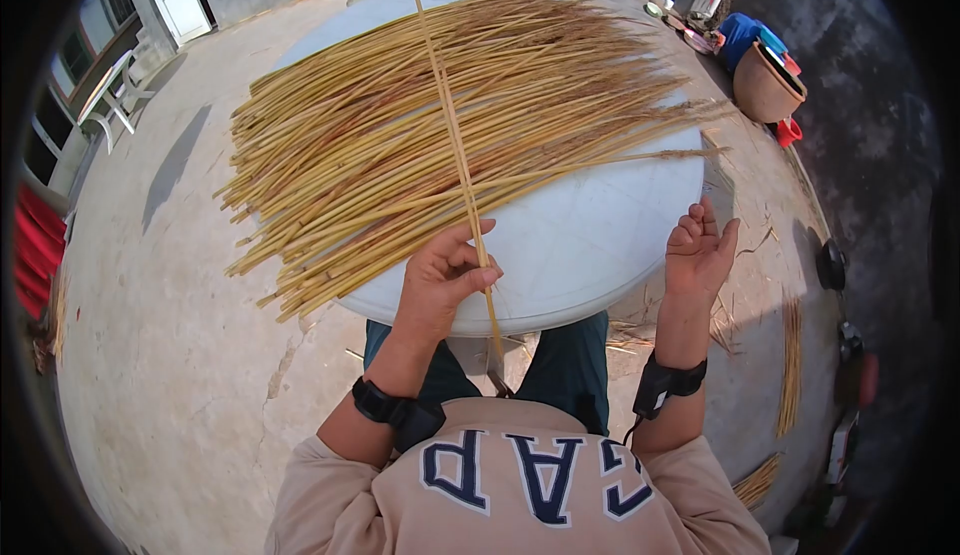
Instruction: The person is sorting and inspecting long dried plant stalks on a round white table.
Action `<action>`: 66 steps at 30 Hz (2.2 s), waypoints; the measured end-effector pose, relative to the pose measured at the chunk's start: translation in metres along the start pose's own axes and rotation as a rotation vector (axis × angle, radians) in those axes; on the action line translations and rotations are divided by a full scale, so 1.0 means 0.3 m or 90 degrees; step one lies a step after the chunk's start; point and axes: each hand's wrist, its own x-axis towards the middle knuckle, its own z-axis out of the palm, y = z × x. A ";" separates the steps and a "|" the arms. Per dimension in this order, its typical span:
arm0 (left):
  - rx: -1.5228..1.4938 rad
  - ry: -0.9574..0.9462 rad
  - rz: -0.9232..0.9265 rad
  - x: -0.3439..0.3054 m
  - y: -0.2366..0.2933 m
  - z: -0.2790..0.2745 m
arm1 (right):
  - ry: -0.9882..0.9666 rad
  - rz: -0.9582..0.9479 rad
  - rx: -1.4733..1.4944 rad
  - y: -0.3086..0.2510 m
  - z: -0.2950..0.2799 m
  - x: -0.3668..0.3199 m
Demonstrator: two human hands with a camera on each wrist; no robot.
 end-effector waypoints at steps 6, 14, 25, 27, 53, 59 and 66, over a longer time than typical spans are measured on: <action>0.029 -0.009 -0.003 0.000 0.001 0.008 | -0.368 0.296 -0.569 0.243 0.103 -0.247; 0.017 -0.016 -0.005 -0.004 -0.006 0.003 | -0.511 0.124 -0.646 0.399 0.099 -0.293; 0.018 -0.015 -0.029 0.003 0.018 0.020 | -0.513 0.057 -0.607 0.381 0.086 -0.298; 0.047 0.012 -0.024 0.007 0.012 0.024 | -0.559 -0.064 -0.686 0.367 0.097 -0.309; 0.074 0.028 0.048 0.005 -0.014 0.015 | -0.150 0.120 -0.194 0.093 0.012 -0.091; 0.151 -0.033 0.037 -0.008 -0.008 0.017 | -0.448 0.245 -0.558 0.294 0.062 -0.268; 0.279 -0.110 -0.120 0.002 0.039 0.043 | -0.459 0.247 -0.498 0.320 0.062 -0.224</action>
